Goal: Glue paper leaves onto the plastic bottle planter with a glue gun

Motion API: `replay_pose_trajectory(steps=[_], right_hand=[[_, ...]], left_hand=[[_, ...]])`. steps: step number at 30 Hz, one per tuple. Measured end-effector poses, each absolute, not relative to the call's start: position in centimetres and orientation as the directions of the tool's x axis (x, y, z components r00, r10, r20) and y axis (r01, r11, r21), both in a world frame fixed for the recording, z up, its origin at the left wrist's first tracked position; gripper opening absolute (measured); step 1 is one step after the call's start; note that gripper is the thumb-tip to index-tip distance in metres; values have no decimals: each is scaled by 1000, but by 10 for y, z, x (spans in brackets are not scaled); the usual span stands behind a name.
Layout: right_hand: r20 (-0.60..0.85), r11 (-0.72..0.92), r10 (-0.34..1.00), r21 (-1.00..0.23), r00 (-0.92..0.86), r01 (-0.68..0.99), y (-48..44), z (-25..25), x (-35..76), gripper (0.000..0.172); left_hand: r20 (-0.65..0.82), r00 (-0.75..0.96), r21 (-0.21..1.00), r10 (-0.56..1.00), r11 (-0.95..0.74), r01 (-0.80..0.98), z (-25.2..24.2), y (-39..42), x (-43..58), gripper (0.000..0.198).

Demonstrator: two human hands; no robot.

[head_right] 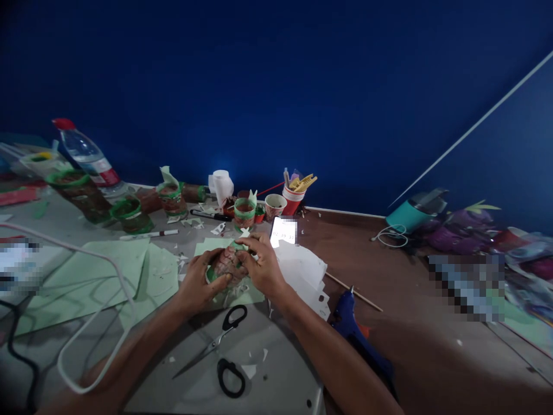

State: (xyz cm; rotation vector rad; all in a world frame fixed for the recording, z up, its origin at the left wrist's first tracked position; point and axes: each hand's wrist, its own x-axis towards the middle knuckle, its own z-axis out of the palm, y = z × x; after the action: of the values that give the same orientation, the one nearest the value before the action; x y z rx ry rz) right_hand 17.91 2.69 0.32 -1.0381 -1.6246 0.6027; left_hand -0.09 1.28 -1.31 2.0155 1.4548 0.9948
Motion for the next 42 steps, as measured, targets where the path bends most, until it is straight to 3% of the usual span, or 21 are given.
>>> replay_pose_trajectory(steps=[3, 9, 13, 20, 23, 27, 31, 34, 38, 42], right_hand=[[454, 446, 890, -854, -34, 267, 29, 2, 181, 25], [435, 414, 900, -875, 31, 252, 29, 4, 180, 10], [453, 429, 890, -872, 58, 235, 28, 10, 185, 16], [541, 541, 832, -743, -124, 394, 18, 17, 185, 26], [578, 573, 804, -692, -139, 439, 14, 18, 180, 21], [593, 570, 801, -713, -84, 408, 12, 25, 181, 13], [475, 467, 876, -789, -87, 399, 13, 31, 189, 12], [354, 404, 915, -783, -194, 474, 14, 30, 191, 15], [193, 413, 903, -633, -384, 654, 14, 23, 190, 19], [117, 441, 889, -481, -443, 758, 14, 17, 188, 21]], left_hand=[[260, 154, 747, 953, -299, 594, -13, 14, -2, 48], [269, 148, 740, 952, -302, 600, -13, 12, 0, 49], [275, 125, 742, 953, -293, 603, -12, 12, -1, 48], [251, 145, 790, 957, -289, 541, -11, 17, -5, 51], [255, 147, 793, 956, -294, 533, -13, 17, -5, 51], [272, 81, 806, 959, -273, 525, -17, 20, -7, 50], [271, -25, 819, 962, -217, 531, -21, 27, -11, 55], [271, -50, 818, 961, -202, 539, -23, 30, -13, 59], [294, -53, 822, 954, -223, 524, -22, 30, -14, 61], [291, -37, 848, 956, -239, 472, -20, 31, -16, 63]])
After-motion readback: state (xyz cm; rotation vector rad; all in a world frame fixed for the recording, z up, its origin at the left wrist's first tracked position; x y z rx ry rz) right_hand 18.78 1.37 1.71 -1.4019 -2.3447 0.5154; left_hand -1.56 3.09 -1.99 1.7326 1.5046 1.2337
